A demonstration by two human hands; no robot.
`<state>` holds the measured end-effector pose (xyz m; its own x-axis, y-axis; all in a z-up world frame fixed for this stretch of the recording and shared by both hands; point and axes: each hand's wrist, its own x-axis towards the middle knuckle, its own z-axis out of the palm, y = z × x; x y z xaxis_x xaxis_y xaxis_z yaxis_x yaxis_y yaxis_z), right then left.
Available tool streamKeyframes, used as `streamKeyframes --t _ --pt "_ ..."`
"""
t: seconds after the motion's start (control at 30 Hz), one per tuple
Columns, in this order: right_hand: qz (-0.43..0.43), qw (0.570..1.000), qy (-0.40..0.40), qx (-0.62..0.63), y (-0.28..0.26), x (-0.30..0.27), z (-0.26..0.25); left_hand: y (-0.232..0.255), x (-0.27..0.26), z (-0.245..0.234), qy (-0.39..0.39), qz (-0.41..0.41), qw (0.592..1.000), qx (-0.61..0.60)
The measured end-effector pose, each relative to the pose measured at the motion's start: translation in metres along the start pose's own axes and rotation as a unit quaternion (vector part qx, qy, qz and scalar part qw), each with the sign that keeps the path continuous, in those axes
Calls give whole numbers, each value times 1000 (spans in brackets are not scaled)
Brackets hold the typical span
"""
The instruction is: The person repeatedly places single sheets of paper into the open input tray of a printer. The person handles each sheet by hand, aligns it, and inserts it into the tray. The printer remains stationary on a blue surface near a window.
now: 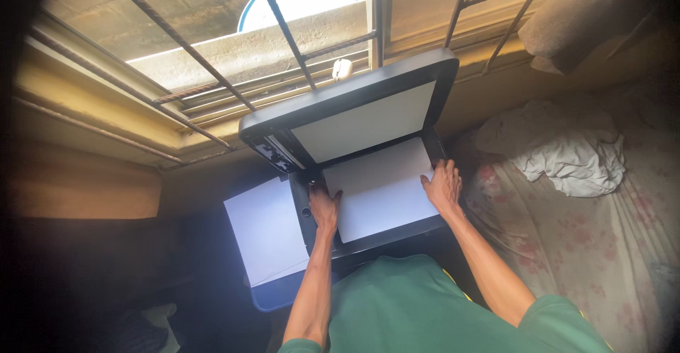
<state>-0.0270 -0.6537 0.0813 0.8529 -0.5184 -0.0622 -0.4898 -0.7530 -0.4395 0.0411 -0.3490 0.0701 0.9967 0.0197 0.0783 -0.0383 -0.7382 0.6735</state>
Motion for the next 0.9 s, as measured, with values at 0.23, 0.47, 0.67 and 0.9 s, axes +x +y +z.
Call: streamKeyframes --t 0.23,0.47,0.67,0.9 --pt "20 1000 7 1 -10 11 16 17 -4 -12 -17 -59 998 -10" --pt "32 999 10 -6 -16 16 21 15 -10 -13 -24 -98 995 -27" --pt "64 995 -4 81 2 41 23 12 -11 -12 -18 -93 995 -30" --pt "47 993 -14 111 1 36 30 13 -12 -16 -25 -99 994 -43"
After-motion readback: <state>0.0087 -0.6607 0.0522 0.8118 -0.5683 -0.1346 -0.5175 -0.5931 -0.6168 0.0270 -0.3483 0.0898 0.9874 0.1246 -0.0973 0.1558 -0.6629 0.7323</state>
